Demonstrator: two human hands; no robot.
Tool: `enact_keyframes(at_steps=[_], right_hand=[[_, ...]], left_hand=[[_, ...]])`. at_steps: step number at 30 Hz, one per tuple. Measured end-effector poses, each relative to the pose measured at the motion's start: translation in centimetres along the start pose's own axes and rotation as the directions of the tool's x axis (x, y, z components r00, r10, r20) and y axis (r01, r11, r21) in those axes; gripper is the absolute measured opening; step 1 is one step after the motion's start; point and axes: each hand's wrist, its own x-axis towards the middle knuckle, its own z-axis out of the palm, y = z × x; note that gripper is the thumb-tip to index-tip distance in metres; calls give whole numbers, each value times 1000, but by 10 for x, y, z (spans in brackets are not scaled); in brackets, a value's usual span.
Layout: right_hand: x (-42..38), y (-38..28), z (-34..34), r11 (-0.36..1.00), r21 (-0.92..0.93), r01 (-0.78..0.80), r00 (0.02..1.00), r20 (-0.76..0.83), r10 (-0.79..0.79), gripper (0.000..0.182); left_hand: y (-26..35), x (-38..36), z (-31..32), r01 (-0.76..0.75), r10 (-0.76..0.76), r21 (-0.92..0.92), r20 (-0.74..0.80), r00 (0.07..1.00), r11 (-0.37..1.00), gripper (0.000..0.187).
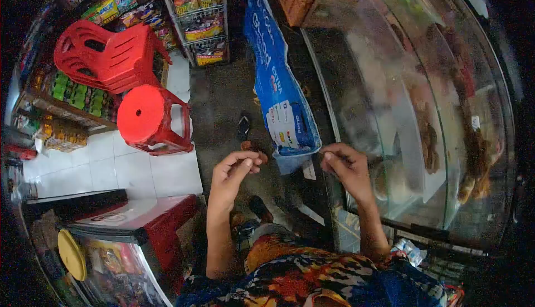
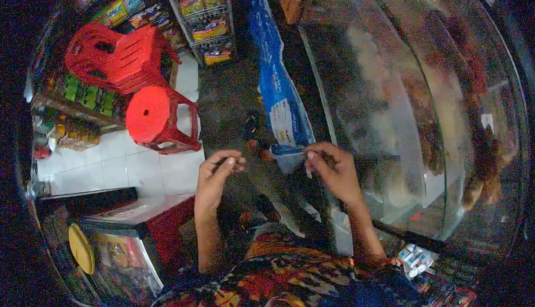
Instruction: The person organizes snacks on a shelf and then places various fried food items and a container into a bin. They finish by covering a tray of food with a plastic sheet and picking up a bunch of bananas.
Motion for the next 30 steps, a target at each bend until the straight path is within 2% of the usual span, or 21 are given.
enact_keyframes(at_steps=[1, 5, 7, 8, 10, 14, 17, 19, 20, 22, 25, 27, 29, 30], right_hand=[[6, 2, -1, 998, -62, 24, 999, 41, -21, 15], [18, 4, -18, 999, -12, -36, 999, -1, 36, 14], [16, 9, -25, 999, -21, -48, 998, 38, 48, 14], [15, 10, -23, 992, 89, -95, 995, 44, 91, 14], [17, 17, -21, 996, 55, -66, 995, 77, 62, 15], [20, 14, -15, 1000, 24, 10, 984, 177, -14, 16], [22, 15, -19, 1000, 8, -14, 981, 196, 12, 17], [22, 21, -19, 1000, -12, 18, 978, 210, -15, 17], [23, 23, -18, 999, 29, -26, 981, 193, 20, 17], [30, 28, -9, 990, 91, -108, 983, 157, 93, 16], [46, 25, 22, 988, 56, -142, 963, 240, 125, 19], [64, 11, 53, 994, 54, -90, 938, 340, 66, 19], [93, -4, 89, 972, 166, -169, 884, 461, 75, 18], [111, -18, 108, 978, 147, -145, 851, 524, 48, 17]], left_hand=[[2, 1, -6, 4, -4, 10, -26, 1000, 1000, 18], [7, 7, -12, 11, -4, 62, -113, 994, 998, 17], [6, 12, -5, 17, -5, 82, -139, 990, 996, 18], [7, 13, 0, 8, 3, 89, -127, 992, 996, 17], [13, 11, 12, 3, 9, 102, -117, 993, 995, 17], [37, -13, 40, 26, -32, 192, 32, 999, 981, 18], [45, -34, 35, 37, -67, 249, 113, 991, 968, 20], [59, -51, 26, 61, -75, 291, 38, 996, 955, 20], [68, -58, 20, 90, -82, 318, -40, 996, 944, 20], [81, -66, 1, 50, -17, 285, -117, 993, 957, 20], [98, -62, -35, 12, 63, 291, -247, 967, 957, 19], [108, -52, -60, -4, 110, 306, -329, 938, 952, 19], [118, -31, -81, -132, 241, 303, -357, 902, 944, 19], [125, -20, -92, -163, 276, 308, -370, 887, 937, 20]])
